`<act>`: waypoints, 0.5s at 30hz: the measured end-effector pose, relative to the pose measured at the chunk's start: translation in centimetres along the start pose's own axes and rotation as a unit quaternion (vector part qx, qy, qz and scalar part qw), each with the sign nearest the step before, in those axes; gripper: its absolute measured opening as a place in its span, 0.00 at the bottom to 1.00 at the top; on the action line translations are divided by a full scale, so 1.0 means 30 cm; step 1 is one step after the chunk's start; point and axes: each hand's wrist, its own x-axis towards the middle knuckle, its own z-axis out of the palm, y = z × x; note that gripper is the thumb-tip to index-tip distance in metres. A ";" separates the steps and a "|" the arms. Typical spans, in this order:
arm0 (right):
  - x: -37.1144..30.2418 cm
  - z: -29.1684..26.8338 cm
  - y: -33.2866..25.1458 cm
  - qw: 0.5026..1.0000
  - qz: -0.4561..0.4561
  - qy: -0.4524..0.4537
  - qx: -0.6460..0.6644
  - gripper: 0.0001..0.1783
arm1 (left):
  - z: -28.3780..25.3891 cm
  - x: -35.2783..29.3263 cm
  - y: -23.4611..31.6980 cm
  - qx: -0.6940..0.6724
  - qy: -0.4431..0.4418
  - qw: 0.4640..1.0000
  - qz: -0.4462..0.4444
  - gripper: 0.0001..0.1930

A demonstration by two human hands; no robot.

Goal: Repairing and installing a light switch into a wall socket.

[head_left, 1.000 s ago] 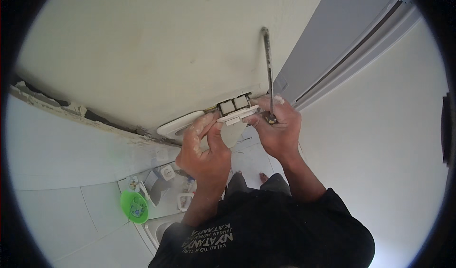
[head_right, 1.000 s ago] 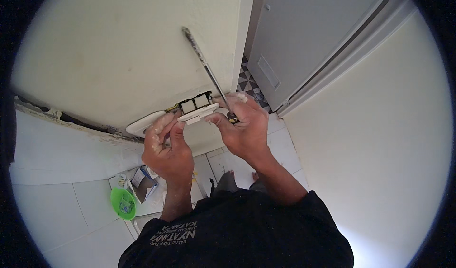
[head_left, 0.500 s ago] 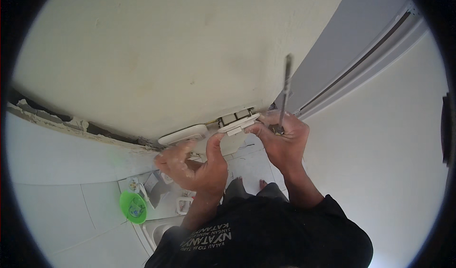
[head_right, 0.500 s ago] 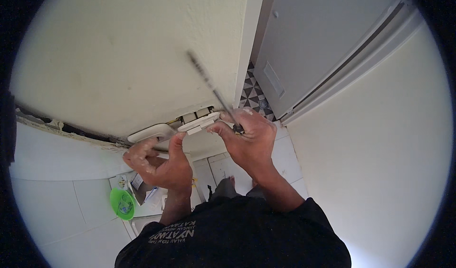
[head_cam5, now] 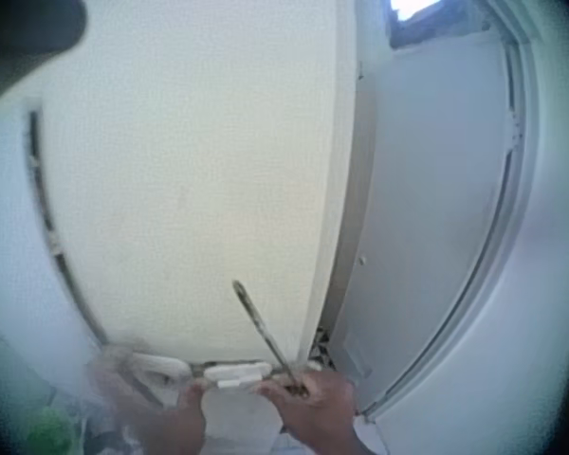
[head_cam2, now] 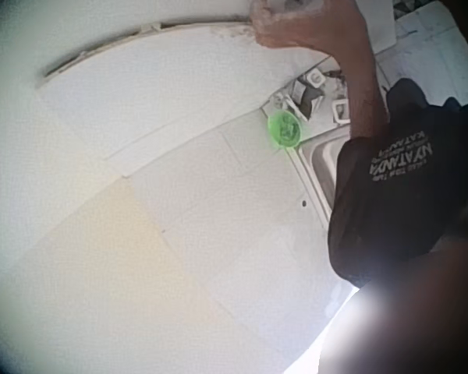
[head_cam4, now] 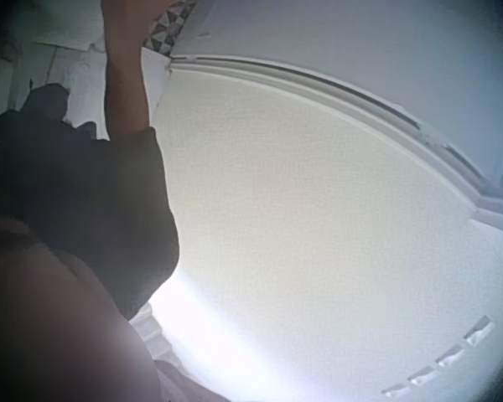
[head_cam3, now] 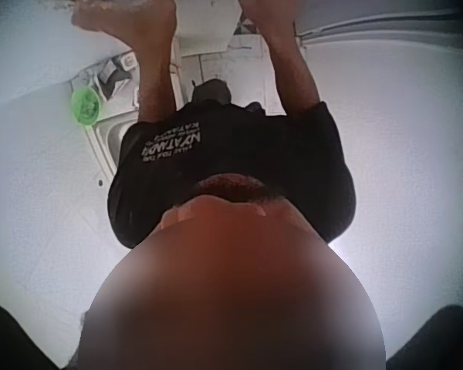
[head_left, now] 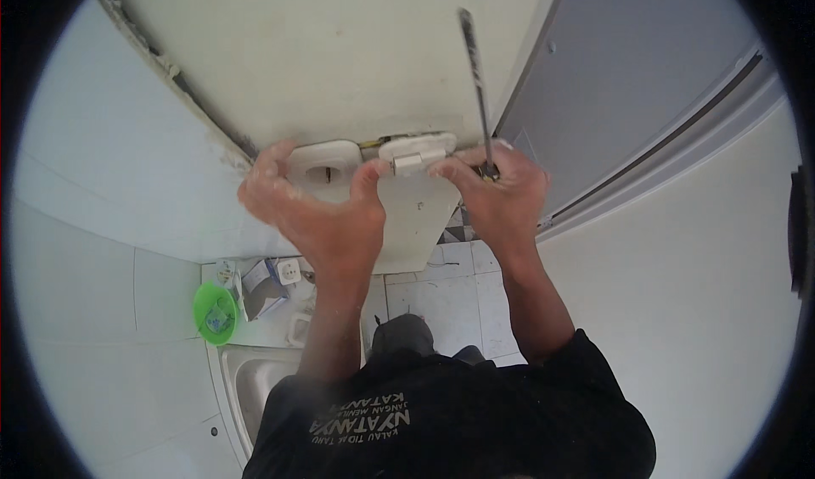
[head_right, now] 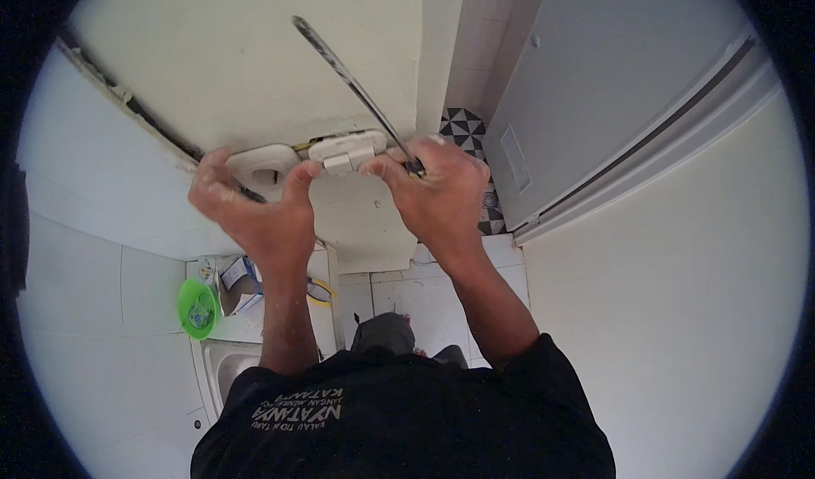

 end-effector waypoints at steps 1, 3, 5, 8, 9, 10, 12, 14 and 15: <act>0.011 0.005 0.006 0.999 -0.038 0.020 -0.031 0.10 | 0.005 0.001 0.010 0.022 -0.024 0.999 -0.026 0.40; 0.018 0.014 0.004 0.995 -0.076 0.033 -0.057 0.08 | 0.009 0.000 0.013 0.028 -0.023 0.998 -0.053 0.39; 0.037 0.010 -0.013 0.997 -0.067 0.018 -0.023 0.14 | 0.022 0.016 -0.004 0.052 -0.004 0.998 -0.039 0.38; 0.018 0.027 -0.008 0.998 -0.048 0.039 0.026 0.16 | 0.017 0.029 0.014 0.049 0.007 0.998 -0.050 0.37; 0.007 0.030 -0.003 0.998 -0.048 0.035 0.028 0.16 | 0.027 0.034 0.006 0.011 0.027 0.999 -0.030 0.34; -0.005 0.035 0.000 0.998 -0.038 0.043 0.018 0.16 | 0.024 0.028 0.006 0.015 0.027 0.999 -0.032 0.34; -0.017 0.044 0.002 0.998 -0.027 0.050 0.007 0.16 | 0.021 0.020 0.012 0.023 -0.005 0.999 -0.021 0.29; -0.023 0.055 0.008 0.996 -0.034 0.086 0.017 0.16 | 0.027 0.025 0.027 0.019 -0.008 0.999 -0.039 0.27; -0.020 0.056 0.006 0.996 -0.035 0.086 0.016 0.16 | 0.033 0.033 0.026 0.016 -0.006 0.998 -0.055 0.26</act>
